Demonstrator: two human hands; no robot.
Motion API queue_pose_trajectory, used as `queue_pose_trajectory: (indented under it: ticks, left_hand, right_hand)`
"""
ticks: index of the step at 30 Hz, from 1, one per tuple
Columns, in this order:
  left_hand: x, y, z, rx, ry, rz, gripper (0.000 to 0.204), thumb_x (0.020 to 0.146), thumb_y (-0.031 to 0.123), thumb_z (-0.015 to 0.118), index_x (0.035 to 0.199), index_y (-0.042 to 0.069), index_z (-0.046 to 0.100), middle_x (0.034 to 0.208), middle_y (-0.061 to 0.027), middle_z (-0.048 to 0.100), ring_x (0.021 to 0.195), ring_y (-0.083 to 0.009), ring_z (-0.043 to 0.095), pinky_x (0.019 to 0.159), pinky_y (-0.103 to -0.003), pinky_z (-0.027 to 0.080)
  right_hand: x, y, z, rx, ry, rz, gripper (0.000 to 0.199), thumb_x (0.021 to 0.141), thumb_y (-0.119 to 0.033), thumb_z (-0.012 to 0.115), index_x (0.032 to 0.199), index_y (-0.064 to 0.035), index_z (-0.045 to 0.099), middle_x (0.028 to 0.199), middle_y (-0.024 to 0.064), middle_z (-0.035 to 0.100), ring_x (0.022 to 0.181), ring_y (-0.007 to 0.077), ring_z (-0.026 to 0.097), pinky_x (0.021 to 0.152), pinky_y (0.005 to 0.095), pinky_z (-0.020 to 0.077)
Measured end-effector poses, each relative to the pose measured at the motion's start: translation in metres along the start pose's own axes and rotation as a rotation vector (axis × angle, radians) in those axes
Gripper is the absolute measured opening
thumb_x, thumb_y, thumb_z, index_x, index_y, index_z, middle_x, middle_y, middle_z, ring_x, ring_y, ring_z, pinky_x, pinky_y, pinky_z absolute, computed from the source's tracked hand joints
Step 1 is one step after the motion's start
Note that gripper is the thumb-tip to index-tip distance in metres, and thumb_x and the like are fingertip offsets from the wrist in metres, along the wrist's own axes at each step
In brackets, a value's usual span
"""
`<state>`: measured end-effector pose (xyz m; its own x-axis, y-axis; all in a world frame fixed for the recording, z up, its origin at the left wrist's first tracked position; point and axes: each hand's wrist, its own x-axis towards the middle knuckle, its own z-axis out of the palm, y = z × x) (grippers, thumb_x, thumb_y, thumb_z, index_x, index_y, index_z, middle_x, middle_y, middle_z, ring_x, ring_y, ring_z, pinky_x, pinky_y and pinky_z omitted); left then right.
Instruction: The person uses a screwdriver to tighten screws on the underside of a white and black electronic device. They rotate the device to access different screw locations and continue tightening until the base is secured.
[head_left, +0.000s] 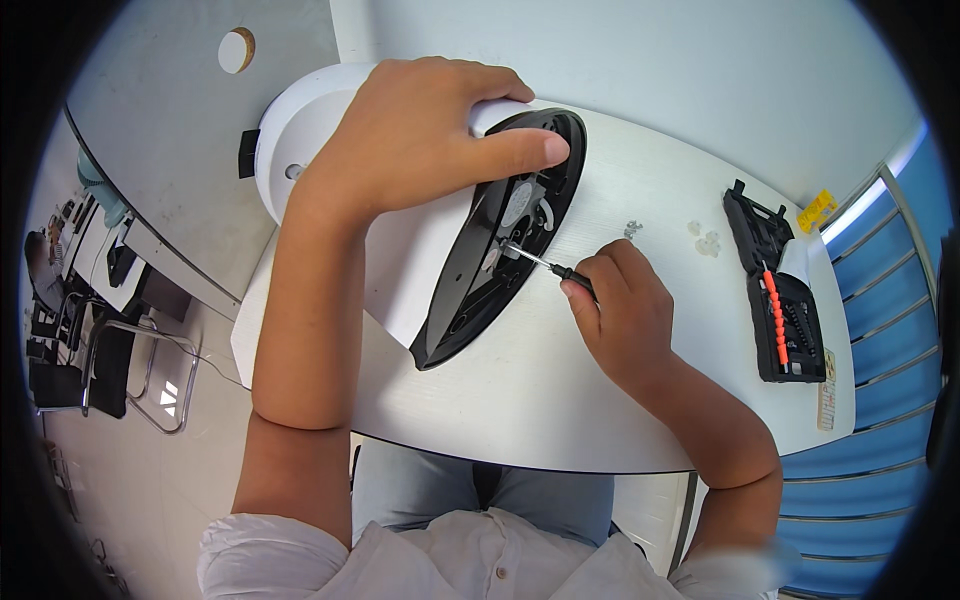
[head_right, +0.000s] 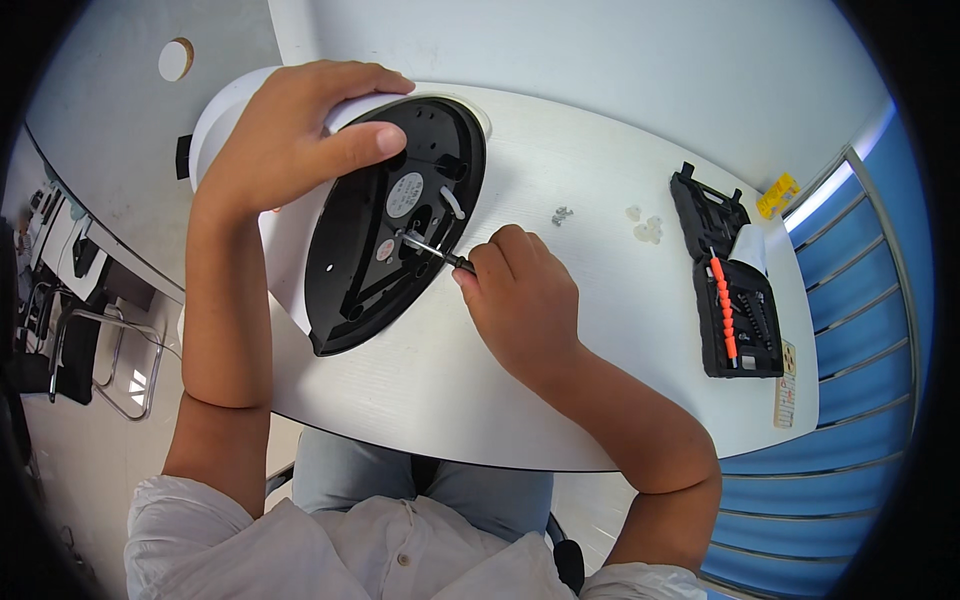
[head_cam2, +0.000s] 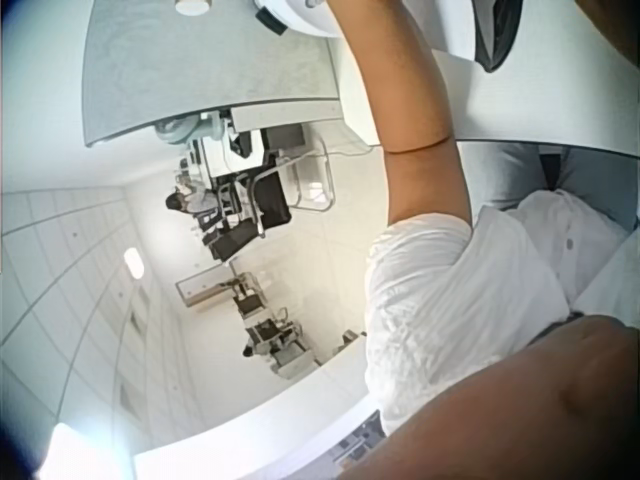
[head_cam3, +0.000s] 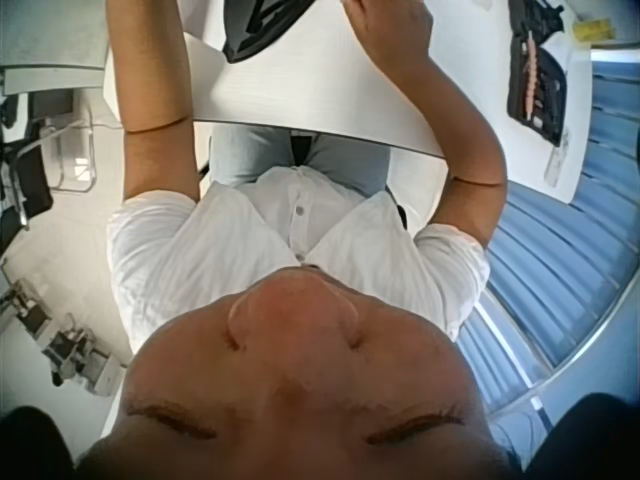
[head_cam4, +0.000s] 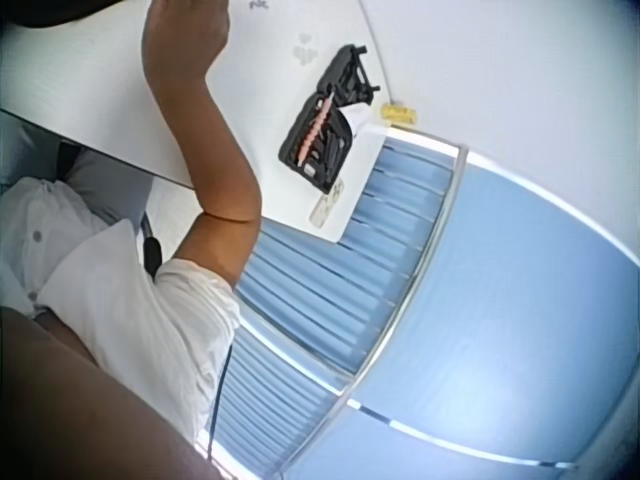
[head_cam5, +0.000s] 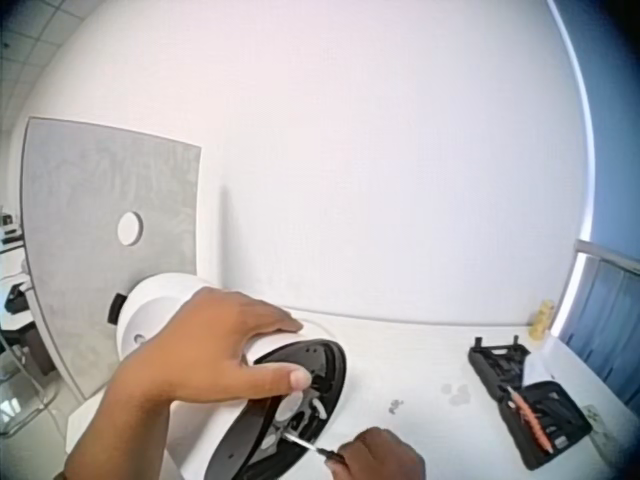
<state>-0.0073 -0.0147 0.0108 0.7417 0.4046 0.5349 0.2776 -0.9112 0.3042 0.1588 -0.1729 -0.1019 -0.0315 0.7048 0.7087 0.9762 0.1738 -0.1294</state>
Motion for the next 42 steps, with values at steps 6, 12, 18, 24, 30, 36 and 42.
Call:
queue_pose_trajectory:
  ticks: [6,12,18,24,30,36,42]
  left_hand:
    - [-0.0001,0.0005,0.0023,0.011,0.032,-0.016,0.063,0.072,0.054,0.061,0.101,-0.002,0.066,0.087,-0.0179,0.066,0.079,-0.0286,0.063,0.076,-0.034,0.049]
    - [0.0,0.0046,0.0039,0.012,0.046,-0.025,0.064,0.072,0.056,0.061,0.1,-0.002,0.066,0.084,-0.0176,0.066,0.078,-0.0287,0.063,0.075,-0.034,0.048]
    - [-0.0005,0.0058,0.004,0.006,0.043,-0.031,0.066,0.072,0.057,0.061,0.1,-0.002,0.066,0.084,-0.0181,0.066,0.077,-0.0297,0.063,0.074,-0.034,0.049]
    - [-0.0002,0.0056,0.0034,0.022,0.034,-0.04,0.065,0.072,0.056,0.062,0.1,-0.002,0.066,0.086,-0.0184,0.066,0.078,-0.0298,0.063,0.075,-0.034,0.049]
    - [-0.0008,0.0076,0.0019,0.027,0.02,-0.06,0.064,0.072,0.054,0.062,0.101,-0.002,0.066,0.088,-0.0182,0.066,0.08,-0.0294,0.063,0.076,-0.034,0.048]
    - [-0.0016,0.004,0.0011,0.011,0.015,-0.032,0.069,0.071,0.059,0.061,0.103,-0.002,0.065,0.092,-0.019,0.066,0.084,-0.0298,0.064,0.079,-0.035,0.049]
    - [-0.0035,-0.0009,0.0012,0.009,0.029,0.054,0.071,0.072,0.06,0.061,0.106,-0.002,0.065,0.094,-0.0195,0.066,0.089,-0.0307,0.064,0.081,-0.035,0.049]
  right_hand:
    - [-0.0008,0.0038,0.0025,-0.04,0.045,-0.067,0.026,0.064,-0.011,0.077,0.08,-0.0067,0.056,0.079,0.0048,0.05,0.064,0.0203,0.055,0.05,0.0297,0.0435]
    - [-0.0052,0.0041,0.0009,0.015,-0.175,0.119,0.02,0.075,-0.016,0.072,0.076,-0.0069,0.054,0.072,0.0055,0.052,0.058,0.0225,0.055,0.049,0.0327,0.0439]
    - [-0.0003,0.0061,-0.002,-0.006,-0.072,0.062,0.01,0.083,-0.011,0.064,0.078,-0.0042,0.058,0.069,0.0069,0.054,0.058,0.024,0.053,0.051,0.0352,0.0421]
    - [0.0021,0.0058,-0.0037,-0.052,-0.002,-0.052,0.015,0.075,-0.011,0.071,0.077,-0.0063,0.057,0.071,0.005,0.053,0.06,0.0219,0.052,0.051,0.0339,0.0411]
    - [-0.0032,0.0054,0.0021,0.019,-0.007,-0.051,0.023,0.069,-0.016,0.076,0.077,-0.0085,0.055,0.07,0.0034,0.051,0.056,0.0199,0.052,0.047,0.0323,0.0398]
    - [-0.0047,0.0037,0.001,0.125,-0.137,0.127,0.02,0.077,-0.019,0.071,0.08,-0.0055,0.055,0.063,0.0072,0.053,0.05,0.023,0.052,0.046,0.0349,0.0408]
    - [-0.0006,0.0034,-0.0024,0.235,-0.191,0.254,0.013,0.08,-0.013,0.066,0.077,-0.0035,0.057,0.066,0.0073,0.054,0.055,0.0251,0.053,0.05,0.0363,0.0426]
